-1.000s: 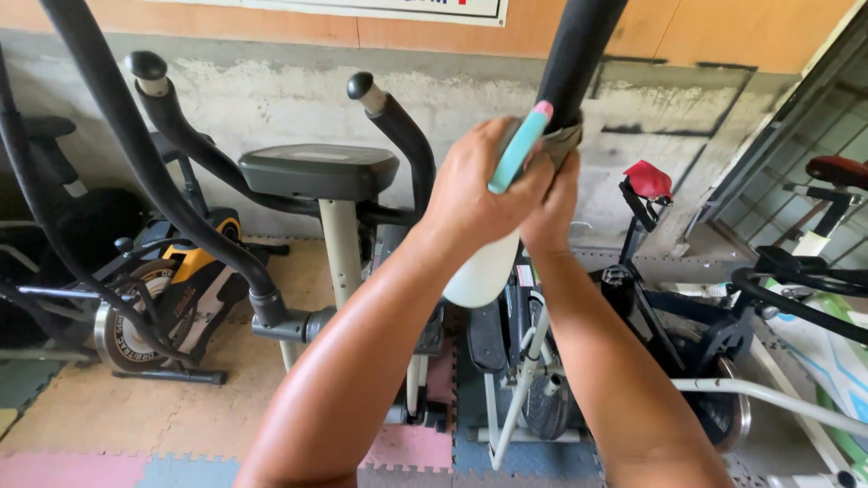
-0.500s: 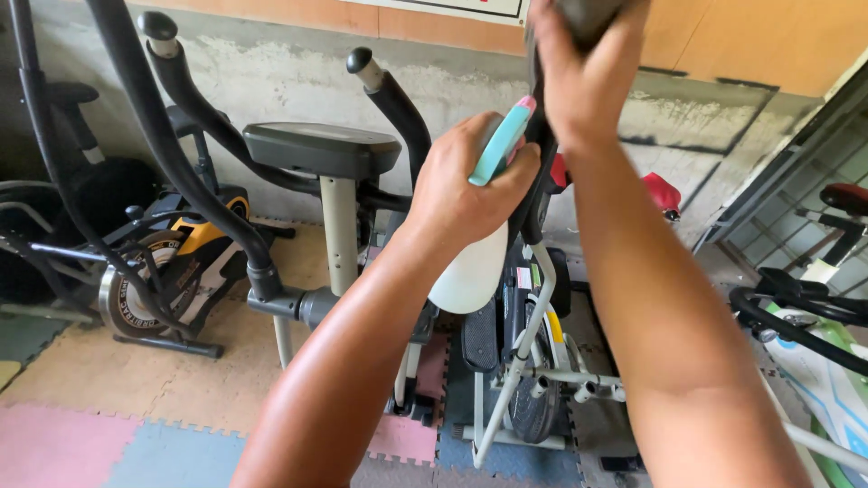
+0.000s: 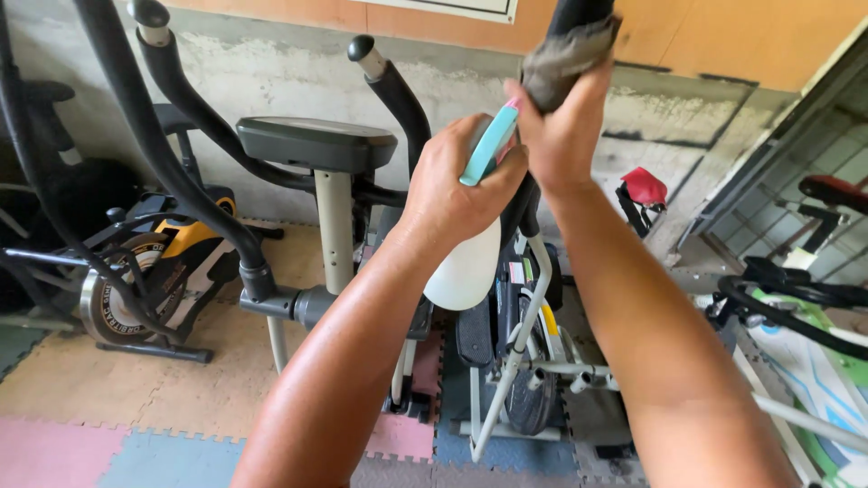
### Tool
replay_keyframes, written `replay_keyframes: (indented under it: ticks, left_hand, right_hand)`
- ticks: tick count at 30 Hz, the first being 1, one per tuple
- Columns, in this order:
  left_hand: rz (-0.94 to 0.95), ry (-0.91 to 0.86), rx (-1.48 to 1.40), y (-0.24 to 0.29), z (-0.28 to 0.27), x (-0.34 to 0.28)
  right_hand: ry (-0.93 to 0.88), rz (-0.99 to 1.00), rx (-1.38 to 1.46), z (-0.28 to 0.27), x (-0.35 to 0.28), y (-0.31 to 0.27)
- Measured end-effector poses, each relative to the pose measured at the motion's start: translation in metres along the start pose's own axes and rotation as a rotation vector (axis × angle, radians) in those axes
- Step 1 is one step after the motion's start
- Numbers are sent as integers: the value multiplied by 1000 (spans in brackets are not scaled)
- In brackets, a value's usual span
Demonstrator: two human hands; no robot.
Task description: Wiping down and sanitizing an elliptical machine using a spray bottle and cloth.
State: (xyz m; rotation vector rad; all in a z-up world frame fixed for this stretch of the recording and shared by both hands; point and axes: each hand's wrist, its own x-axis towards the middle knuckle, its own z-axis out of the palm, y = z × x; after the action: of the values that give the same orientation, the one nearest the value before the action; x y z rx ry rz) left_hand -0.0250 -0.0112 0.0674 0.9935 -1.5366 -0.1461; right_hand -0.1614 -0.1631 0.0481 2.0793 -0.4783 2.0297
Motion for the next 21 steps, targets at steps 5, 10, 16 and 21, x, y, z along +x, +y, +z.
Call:
replay_keyframes:
  ticks: [5, 10, 16, 21]
  left_hand:
    - [-41, -98, -99, -5, -18, 4]
    - [-13, -180, -122, -27, -38, 19]
    - [36, -240, -229, -58, -51, 30]
    - [-72, -390, -305, -69, -65, 37]
  right_hand:
    - [152, 51, -64, 13, 54, 11]
    - [282, 380, 367, 3, 73, 65]
    - [240, 240, -69, 18, 17, 6]
    - [-216, -57, -772, 6, -56, -11]
